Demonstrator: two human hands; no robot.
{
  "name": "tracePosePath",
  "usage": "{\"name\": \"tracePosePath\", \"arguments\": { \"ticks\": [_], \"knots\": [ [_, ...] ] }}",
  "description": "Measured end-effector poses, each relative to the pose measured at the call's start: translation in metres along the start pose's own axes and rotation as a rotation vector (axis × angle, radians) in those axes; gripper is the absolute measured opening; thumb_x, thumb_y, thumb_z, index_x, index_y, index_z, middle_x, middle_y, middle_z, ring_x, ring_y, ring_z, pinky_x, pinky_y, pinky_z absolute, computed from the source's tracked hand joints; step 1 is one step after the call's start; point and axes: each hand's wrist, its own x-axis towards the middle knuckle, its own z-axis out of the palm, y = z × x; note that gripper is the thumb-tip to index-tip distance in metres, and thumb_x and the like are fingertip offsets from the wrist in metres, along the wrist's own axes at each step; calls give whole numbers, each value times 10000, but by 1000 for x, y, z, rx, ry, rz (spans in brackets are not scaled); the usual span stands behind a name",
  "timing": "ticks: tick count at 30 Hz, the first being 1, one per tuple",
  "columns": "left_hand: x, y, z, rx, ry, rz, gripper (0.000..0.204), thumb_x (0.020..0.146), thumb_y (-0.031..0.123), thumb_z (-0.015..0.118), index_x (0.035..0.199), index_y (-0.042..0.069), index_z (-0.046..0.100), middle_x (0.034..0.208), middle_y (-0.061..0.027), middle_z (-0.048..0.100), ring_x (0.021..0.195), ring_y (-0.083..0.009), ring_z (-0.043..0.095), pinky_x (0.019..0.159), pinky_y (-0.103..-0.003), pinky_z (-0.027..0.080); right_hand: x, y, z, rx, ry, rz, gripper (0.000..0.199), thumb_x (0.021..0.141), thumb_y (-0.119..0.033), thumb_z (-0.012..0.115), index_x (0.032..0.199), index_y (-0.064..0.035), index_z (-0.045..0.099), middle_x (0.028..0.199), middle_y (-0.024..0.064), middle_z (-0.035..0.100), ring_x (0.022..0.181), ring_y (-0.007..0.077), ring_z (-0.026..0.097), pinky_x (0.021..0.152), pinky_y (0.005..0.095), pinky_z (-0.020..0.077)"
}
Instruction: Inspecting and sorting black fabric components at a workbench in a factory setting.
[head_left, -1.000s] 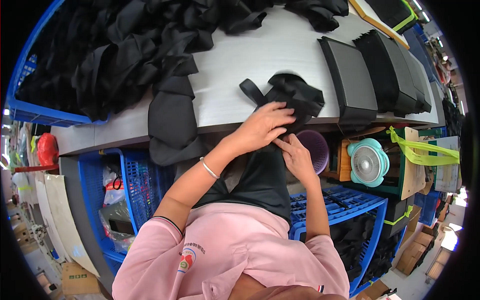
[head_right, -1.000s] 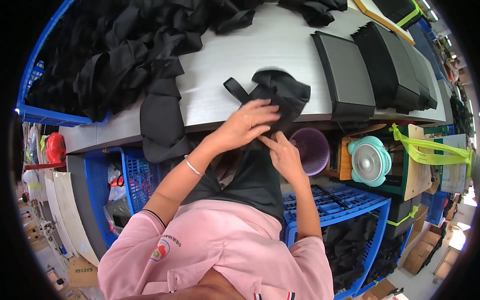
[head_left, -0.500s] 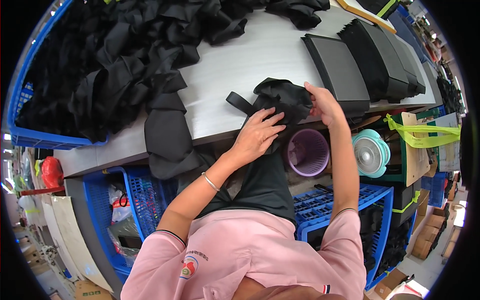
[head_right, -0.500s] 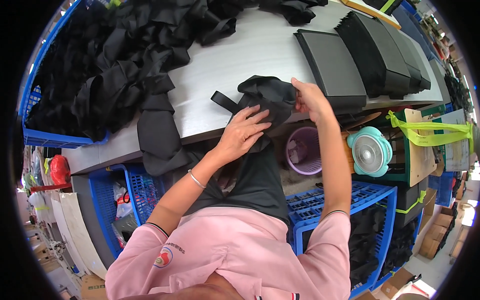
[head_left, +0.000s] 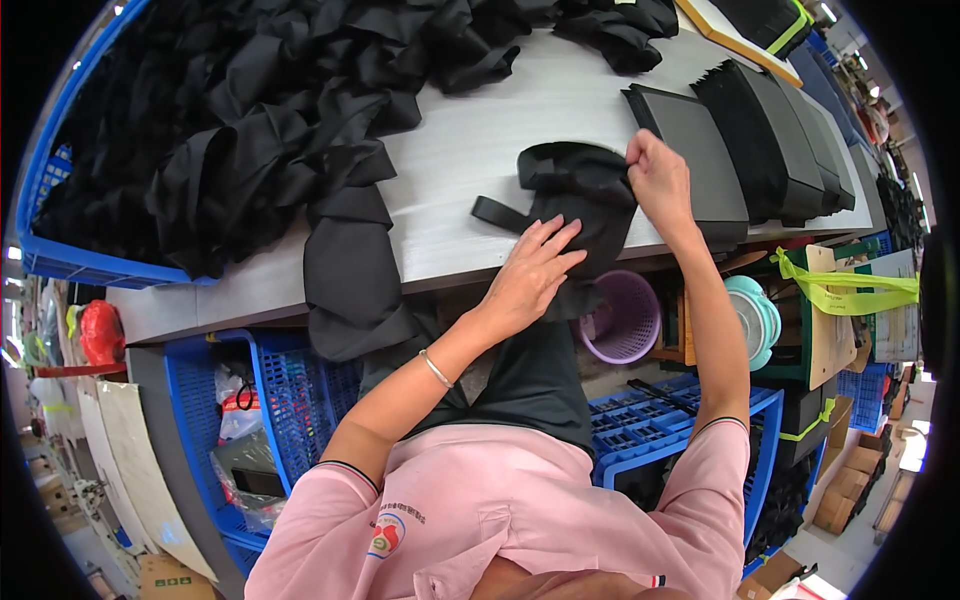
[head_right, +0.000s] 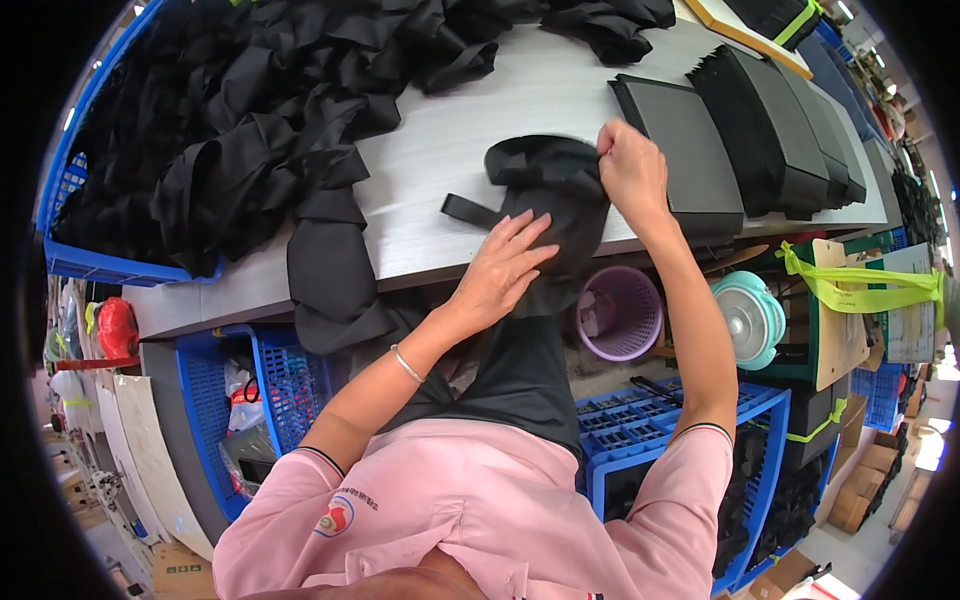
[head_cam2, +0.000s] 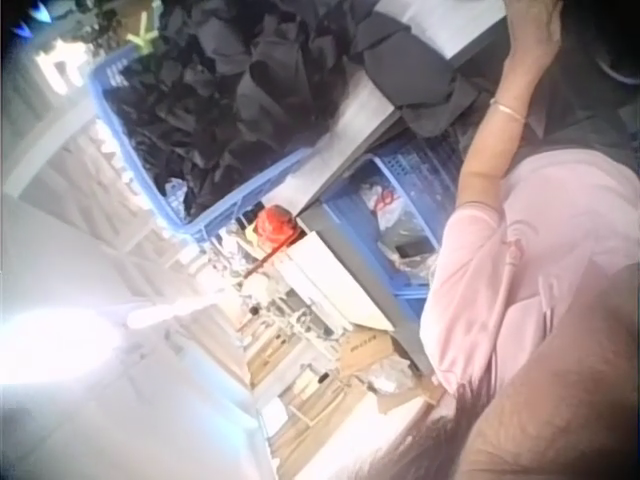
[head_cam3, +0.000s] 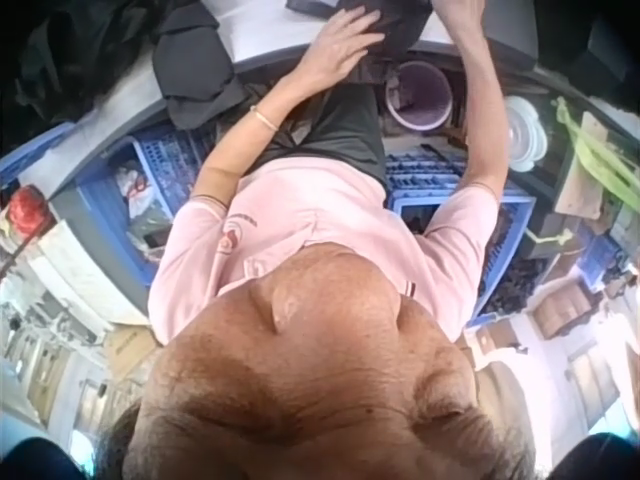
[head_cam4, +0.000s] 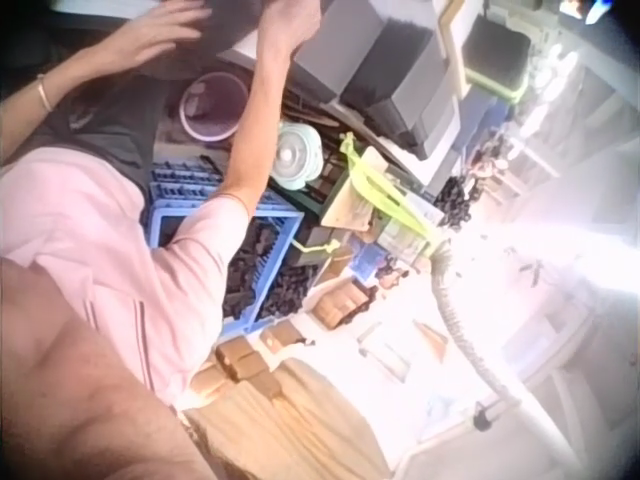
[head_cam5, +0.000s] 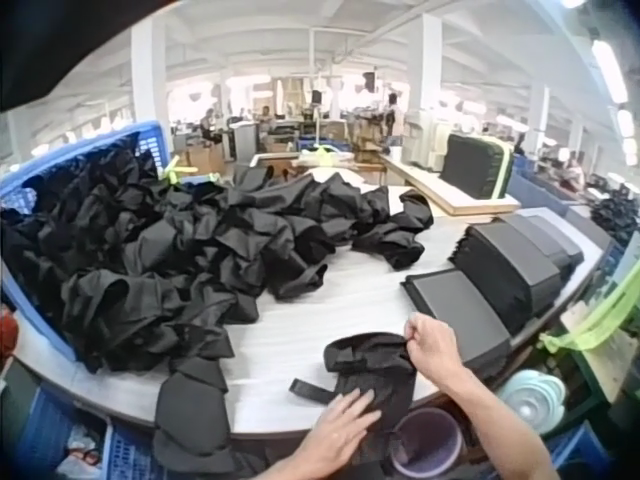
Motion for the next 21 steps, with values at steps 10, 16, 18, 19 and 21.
{"name": "tracePosePath", "arguments": {
  "ticks": [10, 16, 18, 19, 21],
  "knots": [
    [11, -6, 0, 14, -124, -95, 576, 887, 104, 667, 1427, 72, 470, 1556, -199, 322, 1457, -404, 252, 1190, -490, 239, -16, 34, -40, -251, 206, 201, 428, 848, -237, 739, 1213, -49, 620, 1068, 121, 617, 919, 246, 638, 787, 384, 525],
    [47, -32, 1, 48, -238, -183, 596, 912, 285, 649, 1427, 46, 469, 1566, -222, 304, 1477, -405, 211, 1202, -488, 178, -43, 50, -43, -610, -32, 197, 482, 839, -335, 743, 1217, -52, 644, 1148, 140, 597, 1085, 325, 576, 892, 438, 505],
    [57, -53, 0, 73, -186, -241, 599, 931, 304, 623, 1442, 43, 453, 1572, -203, 309, 1485, -383, 207, 1206, -481, 161, -37, 52, -45, -547, -31, 175, 413, 855, -329, 724, 1164, -57, 686, 1122, 137, 625, 1060, 322, 596, 885, 424, 505],
    [61, -65, 3, 86, -140, -252, 604, 941, 317, 608, 1451, 40, 443, 1577, -186, 312, 1493, -363, 201, 1209, -479, 146, -34, 61, -47, -548, -27, 176, 413, 855, -329, 724, 1164, -57, 686, 1122, 137, 625, 1060, 322, 596, 885, 424, 505],
    [72, -74, 0, 124, -85, -324, 629, 930, 331, 623, 1458, 44, 438, 1583, -188, 302, 1498, -359, 191, 1208, -485, 142, -28, 83, -53, -212, 10, 404, 352, 860, -324, 713, 1094, -60, 724, 1086, 140, 655, 1031, 323, 614, 879, 413, 502]
  ]
}}
